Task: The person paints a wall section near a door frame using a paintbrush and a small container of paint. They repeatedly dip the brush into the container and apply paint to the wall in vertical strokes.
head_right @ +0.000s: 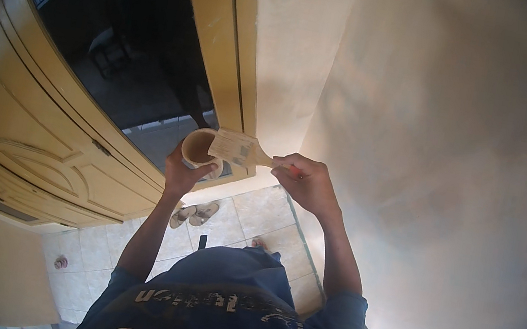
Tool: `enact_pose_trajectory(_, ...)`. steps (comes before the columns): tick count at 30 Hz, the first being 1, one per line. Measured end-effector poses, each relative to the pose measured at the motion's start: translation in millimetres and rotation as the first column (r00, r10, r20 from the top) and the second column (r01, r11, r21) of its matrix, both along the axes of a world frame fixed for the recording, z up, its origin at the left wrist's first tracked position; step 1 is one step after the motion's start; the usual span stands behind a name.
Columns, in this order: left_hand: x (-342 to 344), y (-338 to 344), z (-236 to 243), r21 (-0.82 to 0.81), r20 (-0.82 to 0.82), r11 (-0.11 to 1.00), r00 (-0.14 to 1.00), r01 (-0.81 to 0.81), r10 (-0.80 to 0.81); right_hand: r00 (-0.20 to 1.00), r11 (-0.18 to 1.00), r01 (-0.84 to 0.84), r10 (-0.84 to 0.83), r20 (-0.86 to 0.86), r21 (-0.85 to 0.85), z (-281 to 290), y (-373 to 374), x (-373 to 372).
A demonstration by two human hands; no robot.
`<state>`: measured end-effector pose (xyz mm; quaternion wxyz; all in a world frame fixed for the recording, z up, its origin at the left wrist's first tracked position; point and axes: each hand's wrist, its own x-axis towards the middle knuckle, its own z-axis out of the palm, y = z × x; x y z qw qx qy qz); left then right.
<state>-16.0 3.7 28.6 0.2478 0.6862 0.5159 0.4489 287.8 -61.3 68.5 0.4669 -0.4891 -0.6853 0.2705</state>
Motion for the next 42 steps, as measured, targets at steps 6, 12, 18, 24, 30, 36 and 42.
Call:
enact_pose_trajectory(6,1.1,2.5,-4.9,0.028,-0.032,0.999,0.999,-0.029,0.03,0.998,0.992,0.051,-0.056,-0.039,-0.112,-13.4,-5.2,3.4)
enact_pose_trajectory(12,8.7,6.7,-2.0,0.029,0.022,1.0,1.0,-0.008,0.008,0.914,0.981,0.022,-0.097,-0.394,-0.191,-44.7,-3.2,-5.3)
enact_pose_trajectory(18,24.0,18.0,2.7,0.071,-0.009,0.997,1.0,-0.023,0.023,0.823,0.974,0.119,-0.206,-0.53,-0.193,-52.7,13.3,-11.6)
enact_pose_trajectory(24,32.8,29.1,4.2,0.089,0.017,0.996,1.0,-0.006,0.005,0.796,0.98,0.198,-0.176,-0.579,-0.026,-18.4,48.4,-14.9)
enact_pose_trajectory(30,28.7,21.3,2.2,0.102,0.024,0.994,0.999,0.032,-0.034,0.799,0.92,0.378,-0.268,-0.538,0.104,41.9,92.7,-6.0)
enact_pose_trajectory(36,19.8,5.3,-3.4,0.068,0.02,0.997,0.999,-0.035,0.034,0.805,0.776,0.538,-0.357,-0.474,0.33,118.7,142.2,11.3)
enact_pose_trajectory(42,7.5,0.5,-13.2,0.046,0.016,0.996,0.997,-0.075,0.075,0.808,0.66,0.559,-0.299,-0.508,0.502,204.4,194.5,21.2)
